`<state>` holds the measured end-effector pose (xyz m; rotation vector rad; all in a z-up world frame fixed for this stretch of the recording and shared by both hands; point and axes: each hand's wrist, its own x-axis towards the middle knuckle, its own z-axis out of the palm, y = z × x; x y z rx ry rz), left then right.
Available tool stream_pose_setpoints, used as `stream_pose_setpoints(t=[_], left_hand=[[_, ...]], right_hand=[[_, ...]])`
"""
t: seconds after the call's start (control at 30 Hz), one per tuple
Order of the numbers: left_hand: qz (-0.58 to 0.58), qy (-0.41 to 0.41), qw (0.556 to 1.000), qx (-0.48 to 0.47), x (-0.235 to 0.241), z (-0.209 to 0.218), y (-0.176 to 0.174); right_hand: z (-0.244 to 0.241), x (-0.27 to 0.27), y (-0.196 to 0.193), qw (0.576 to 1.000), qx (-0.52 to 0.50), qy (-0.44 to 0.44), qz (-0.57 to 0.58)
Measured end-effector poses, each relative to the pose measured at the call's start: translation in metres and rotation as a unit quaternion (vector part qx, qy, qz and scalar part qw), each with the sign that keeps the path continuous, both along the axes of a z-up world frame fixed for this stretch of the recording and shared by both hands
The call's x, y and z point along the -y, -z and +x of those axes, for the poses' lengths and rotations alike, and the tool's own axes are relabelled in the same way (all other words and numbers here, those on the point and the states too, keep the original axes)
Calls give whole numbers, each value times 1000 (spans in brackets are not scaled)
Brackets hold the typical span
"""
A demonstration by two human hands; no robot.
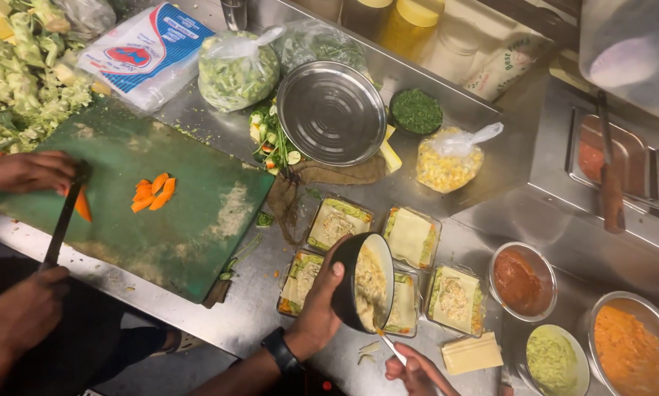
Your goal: Assembling layered food portions including pasta sheets, guacamole, and sauces into individual containers.
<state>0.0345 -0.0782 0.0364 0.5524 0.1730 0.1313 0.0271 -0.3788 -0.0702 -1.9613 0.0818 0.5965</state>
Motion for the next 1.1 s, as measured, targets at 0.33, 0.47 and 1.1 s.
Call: stream_pose_setpoints(t=[0.33, 0.47, 1.1], left_hand=[[-35, -39, 999, 9, -13, 11, 39], [-106, -24, 993, -33, -24, 8, 34], [-170, 107, 980, -5, -48, 2, 24]], right_hand=[[54, -43, -83, 855, -193, 281, 390], [74, -52, -94, 846, 38, 295, 442], [110, 21, -67, 772, 350, -458, -269]])
